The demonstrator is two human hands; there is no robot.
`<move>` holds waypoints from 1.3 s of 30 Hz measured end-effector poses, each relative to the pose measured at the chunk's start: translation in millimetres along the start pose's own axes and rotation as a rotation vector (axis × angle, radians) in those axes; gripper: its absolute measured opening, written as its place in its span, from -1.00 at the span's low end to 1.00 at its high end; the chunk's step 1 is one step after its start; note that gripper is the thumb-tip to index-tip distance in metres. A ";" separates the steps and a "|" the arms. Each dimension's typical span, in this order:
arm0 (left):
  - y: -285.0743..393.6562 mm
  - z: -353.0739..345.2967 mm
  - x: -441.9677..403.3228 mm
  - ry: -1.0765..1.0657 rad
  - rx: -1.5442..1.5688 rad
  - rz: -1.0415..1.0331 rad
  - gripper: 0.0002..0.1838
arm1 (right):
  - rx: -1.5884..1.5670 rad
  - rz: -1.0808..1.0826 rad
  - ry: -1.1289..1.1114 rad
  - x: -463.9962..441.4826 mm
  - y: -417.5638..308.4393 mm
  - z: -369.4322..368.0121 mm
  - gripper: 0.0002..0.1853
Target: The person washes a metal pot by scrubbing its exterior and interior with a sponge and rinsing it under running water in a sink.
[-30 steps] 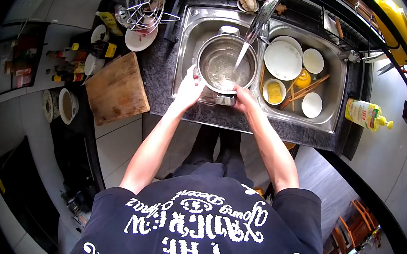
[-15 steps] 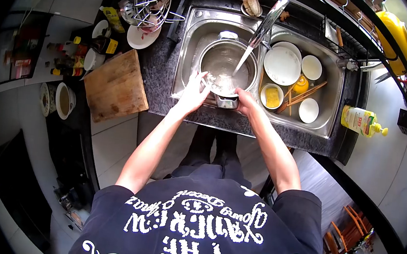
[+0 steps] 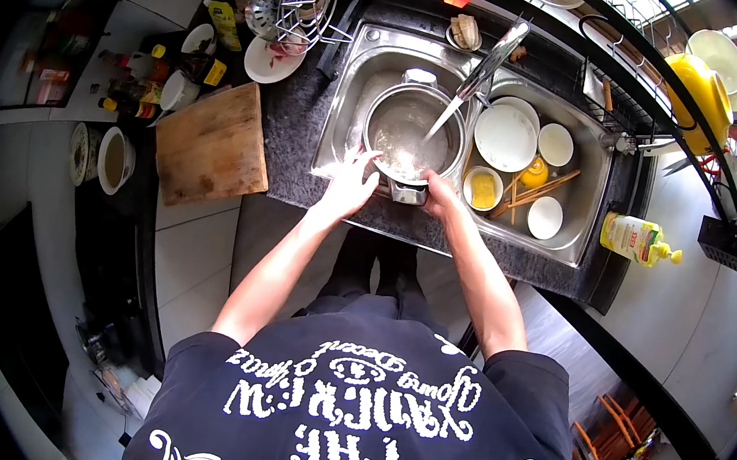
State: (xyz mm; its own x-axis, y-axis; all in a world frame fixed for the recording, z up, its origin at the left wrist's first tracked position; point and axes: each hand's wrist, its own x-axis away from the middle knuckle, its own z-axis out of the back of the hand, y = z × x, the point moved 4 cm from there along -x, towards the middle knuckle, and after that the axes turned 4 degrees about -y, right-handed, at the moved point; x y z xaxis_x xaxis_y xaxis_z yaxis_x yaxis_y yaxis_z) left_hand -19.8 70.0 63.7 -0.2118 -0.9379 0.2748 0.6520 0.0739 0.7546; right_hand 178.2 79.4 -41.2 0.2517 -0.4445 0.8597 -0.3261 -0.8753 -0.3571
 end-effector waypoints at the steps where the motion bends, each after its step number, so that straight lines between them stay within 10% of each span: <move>1: 4.6 0.2 3.3 0.008 0.000 0.000 -0.50 | -0.030 0.016 -0.001 -1.1 1.9 1.0 -0.71; 12: 41.0 8.1 -4.5 0.201 -0.685 -0.344 -0.62 | -0.033 -0.005 0.012 23.5 -14.4 -4.0 -0.88; 15: 31.3 -1.6 -36.8 -0.259 -0.829 -0.460 -0.76 | 0.033 0.007 0.007 5.1 -7.9 5.5 -0.89; 21: 45.5 37.7 -58.7 -0.242 -0.568 -0.606 -0.44 | -0.020 0.049 0.068 18.1 -14.4 -1.4 -0.90; 28: 2.1 61.5 -146.6 -0.097 0.248 0.088 0.08 | -0.045 0.030 -0.039 11.9 -8.2 21.7 -0.89; 39: -81.1 -14.7 -209.7 -0.591 0.840 0.474 -0.28 | -0.143 0.025 -0.218 52.9 -5.8 40.2 -0.85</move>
State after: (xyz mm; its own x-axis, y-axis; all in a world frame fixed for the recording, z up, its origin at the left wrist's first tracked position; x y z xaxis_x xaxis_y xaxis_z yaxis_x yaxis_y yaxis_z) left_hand -17.5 255.7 -64.0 -0.5298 -0.4635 0.7103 0.1097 0.7930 0.5993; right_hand 230.1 53.3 -8.4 0.4273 -0.5095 0.7468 -0.4561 -0.8347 -0.3086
